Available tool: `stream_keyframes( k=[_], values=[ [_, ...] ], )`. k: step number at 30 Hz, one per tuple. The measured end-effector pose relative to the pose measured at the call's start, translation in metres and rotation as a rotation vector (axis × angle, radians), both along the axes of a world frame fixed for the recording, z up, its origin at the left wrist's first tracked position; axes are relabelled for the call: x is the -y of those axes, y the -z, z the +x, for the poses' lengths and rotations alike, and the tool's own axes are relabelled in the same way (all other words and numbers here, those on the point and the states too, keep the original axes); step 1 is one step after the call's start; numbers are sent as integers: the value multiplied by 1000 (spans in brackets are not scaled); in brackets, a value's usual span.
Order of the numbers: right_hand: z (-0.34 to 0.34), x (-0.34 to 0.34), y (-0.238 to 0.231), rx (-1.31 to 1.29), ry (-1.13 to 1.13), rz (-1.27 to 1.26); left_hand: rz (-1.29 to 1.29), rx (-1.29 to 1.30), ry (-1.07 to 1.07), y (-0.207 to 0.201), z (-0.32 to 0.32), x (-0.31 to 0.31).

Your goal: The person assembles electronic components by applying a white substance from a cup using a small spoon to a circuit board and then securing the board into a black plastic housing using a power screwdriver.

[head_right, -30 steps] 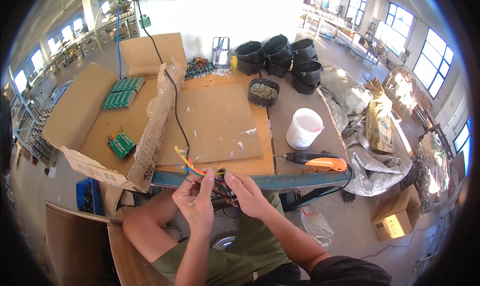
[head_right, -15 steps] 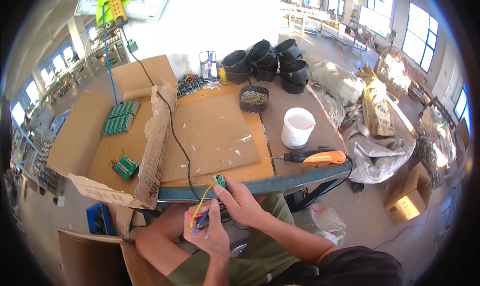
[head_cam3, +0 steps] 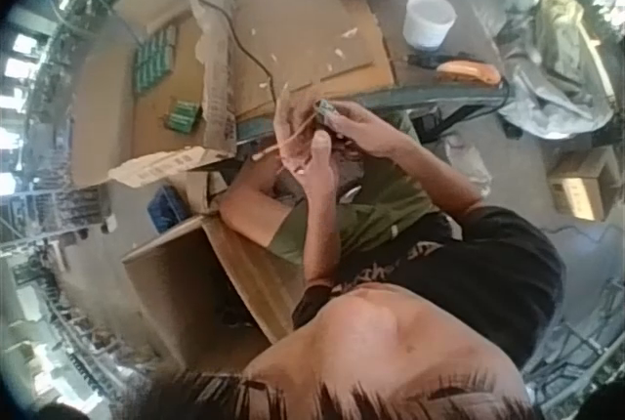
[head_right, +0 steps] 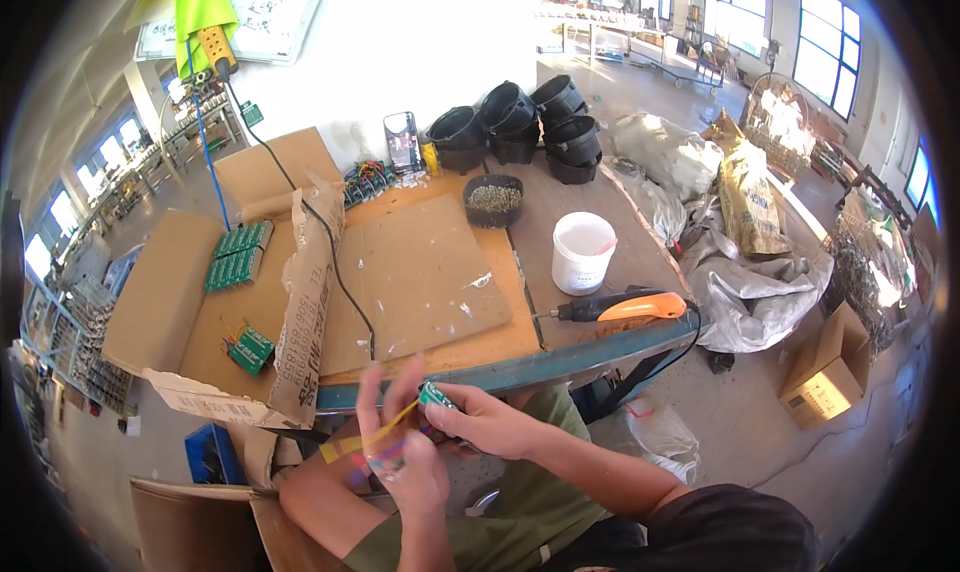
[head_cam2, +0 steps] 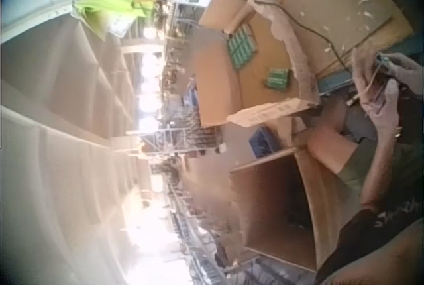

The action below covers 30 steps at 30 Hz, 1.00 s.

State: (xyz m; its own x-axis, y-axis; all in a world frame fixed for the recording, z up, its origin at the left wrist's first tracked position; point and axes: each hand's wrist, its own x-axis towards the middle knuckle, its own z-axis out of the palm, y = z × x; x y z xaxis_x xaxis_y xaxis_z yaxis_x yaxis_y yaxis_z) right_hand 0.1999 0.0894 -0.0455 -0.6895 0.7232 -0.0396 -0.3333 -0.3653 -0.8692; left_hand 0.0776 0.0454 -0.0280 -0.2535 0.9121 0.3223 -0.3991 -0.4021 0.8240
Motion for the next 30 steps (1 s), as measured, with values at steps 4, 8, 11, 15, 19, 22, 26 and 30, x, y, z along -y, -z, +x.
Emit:
stream_keyframes(
  k=[4,8,11,15,19,22,26,30],
  values=[
    [-19,8,5,109,408,295,120,93,-127,15,18,-3],
    [-23,6,14,162,460,254,162,-94,-355,23,44,11],
    [-22,3,23,250,508,328,147,-278,-411,32,47,15],
    [-2,2,5,273,490,256,41,-425,-278,18,34,33],
    [48,-19,-21,288,387,918,-17,175,87,-9,-2,25],
    [55,-7,-39,581,211,1287,-422,231,655,78,-28,15],
    [90,-15,-59,852,507,1503,-524,108,959,62,-5,-1],
    [164,-41,-59,1052,1155,973,-429,-129,537,46,13,-20]
  ],
)
